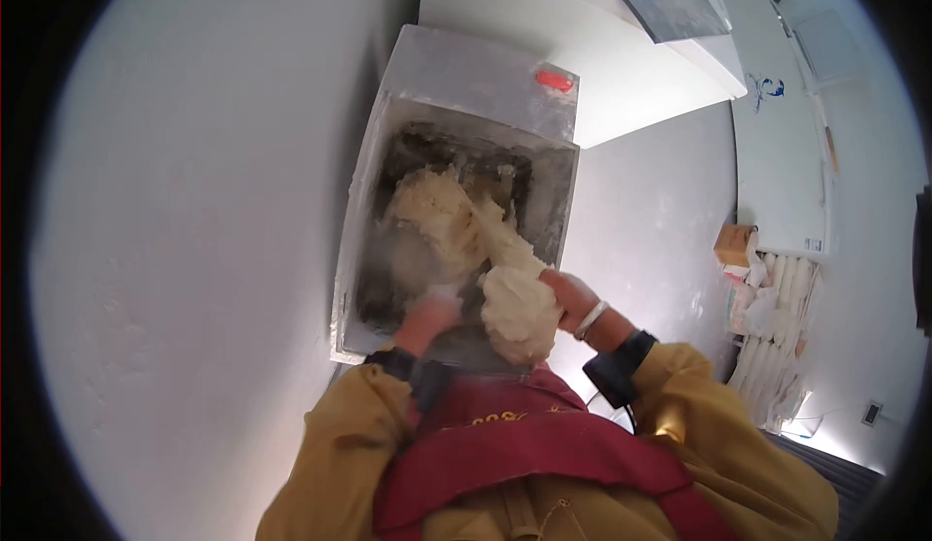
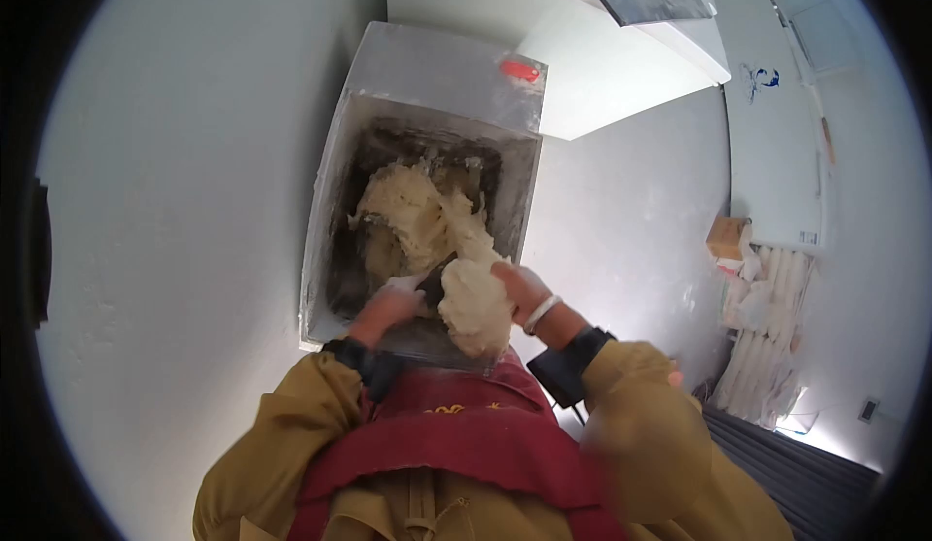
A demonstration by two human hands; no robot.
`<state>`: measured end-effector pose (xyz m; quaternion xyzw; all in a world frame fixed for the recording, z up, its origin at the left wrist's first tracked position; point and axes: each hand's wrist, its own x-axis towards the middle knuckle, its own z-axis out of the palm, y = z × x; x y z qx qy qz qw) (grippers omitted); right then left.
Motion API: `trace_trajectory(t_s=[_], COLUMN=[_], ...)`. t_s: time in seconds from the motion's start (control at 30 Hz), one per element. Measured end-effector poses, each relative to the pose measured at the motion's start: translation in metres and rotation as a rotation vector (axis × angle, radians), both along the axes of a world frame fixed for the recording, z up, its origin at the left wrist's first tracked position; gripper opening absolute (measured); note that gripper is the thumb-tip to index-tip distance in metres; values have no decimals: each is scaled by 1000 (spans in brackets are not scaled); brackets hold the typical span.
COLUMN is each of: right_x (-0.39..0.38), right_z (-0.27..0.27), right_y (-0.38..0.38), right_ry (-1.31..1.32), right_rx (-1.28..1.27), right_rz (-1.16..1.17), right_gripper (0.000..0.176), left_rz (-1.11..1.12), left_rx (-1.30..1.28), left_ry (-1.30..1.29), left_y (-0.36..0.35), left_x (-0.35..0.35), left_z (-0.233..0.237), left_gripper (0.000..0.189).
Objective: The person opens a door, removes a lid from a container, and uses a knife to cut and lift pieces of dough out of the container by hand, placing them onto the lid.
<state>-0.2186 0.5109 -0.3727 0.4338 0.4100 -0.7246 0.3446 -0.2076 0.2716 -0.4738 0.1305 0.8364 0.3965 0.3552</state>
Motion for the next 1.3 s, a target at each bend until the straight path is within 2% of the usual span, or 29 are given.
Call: trace_trajectory(t_s=[0.1,0.17,0.27,0.37,0.47,0.57,0.67,0.77,0.87,0.97,1.07,1.17,1.27,1.3], right_x=[10,14,20,26,38,39,38,38,39,37,39,47,49,51], right_z=[5,8,4,7,11,9,23,32,30,27,39,36,45,39], right_y=[-4,-4,-5,-3,-12,-10,-9,-4,-7,-4,-7,1,6,4], right_ry=[57,84,143,187,181,157,158,123,93,84,123,92,91,94], right_rx=[-20,-30,-54,-63,-17,-8,-29,-65,-64,-29,-56,-60,-144,-156], right_rz=[-42,-68,-42,-41,-78,0,-23,-36,-60,-47,-33,-68,-141,-151], right_gripper=[27,28,29,30,31,33,35,35,35,35,36,36,36,36], left_rz=[119,276,385,285,45,57,65,7,-19,-134,-38,59,-141,-167], left_rx=[2,5,-110,-14,-78,-117,91,-164,-125,-195,-58,-36,-43,-85], left_ry=[-24,130,94,226,344,217,276,80,74,92,278,-262,-135,-198], left_y=[-35,-58,-59,-43,13,44,24,6,21,35,32,14,3,11], left_x=[-3,3,-19,-40,-55,-73,-64,-41,-47,-65,-30,-29,1,-8], left_z=[39,65,99,65,-9,-22,-29,9,-12,-29,-81,23,-9,-9], left_gripper=[44,40,41,43,42,43,45,45,47,49,51,51,51,51])
